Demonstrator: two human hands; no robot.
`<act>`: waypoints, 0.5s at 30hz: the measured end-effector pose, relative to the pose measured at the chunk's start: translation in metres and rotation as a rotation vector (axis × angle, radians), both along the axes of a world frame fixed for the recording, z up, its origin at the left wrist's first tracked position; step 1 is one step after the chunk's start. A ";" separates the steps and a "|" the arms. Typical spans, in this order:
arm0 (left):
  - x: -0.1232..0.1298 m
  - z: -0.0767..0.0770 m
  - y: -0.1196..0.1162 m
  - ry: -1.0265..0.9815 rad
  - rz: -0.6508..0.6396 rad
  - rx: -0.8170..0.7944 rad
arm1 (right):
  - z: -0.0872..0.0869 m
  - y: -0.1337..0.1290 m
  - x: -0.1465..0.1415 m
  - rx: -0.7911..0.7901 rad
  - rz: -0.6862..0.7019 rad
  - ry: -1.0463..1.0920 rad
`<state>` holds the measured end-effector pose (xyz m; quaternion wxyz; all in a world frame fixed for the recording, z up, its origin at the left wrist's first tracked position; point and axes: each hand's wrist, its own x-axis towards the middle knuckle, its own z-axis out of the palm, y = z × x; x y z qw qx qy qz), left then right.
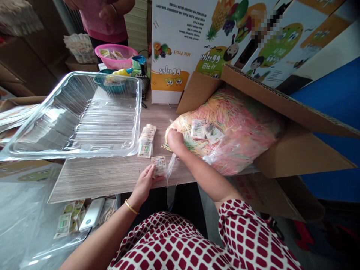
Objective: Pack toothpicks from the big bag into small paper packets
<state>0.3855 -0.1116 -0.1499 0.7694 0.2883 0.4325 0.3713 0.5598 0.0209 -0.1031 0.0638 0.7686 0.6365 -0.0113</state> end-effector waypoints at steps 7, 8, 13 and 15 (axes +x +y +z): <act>-0.001 0.000 0.000 0.032 0.012 0.018 | 0.005 0.000 0.008 -0.080 -0.064 0.033; -0.001 0.000 0.001 0.034 0.024 0.012 | 0.005 -0.003 0.011 -0.091 -0.074 0.042; -0.001 0.001 0.003 0.017 0.050 -0.012 | 0.016 -0.018 0.034 -0.158 -0.051 0.130; -0.001 0.001 0.004 0.012 0.059 -0.012 | 0.026 -0.023 0.045 -0.184 -0.015 0.180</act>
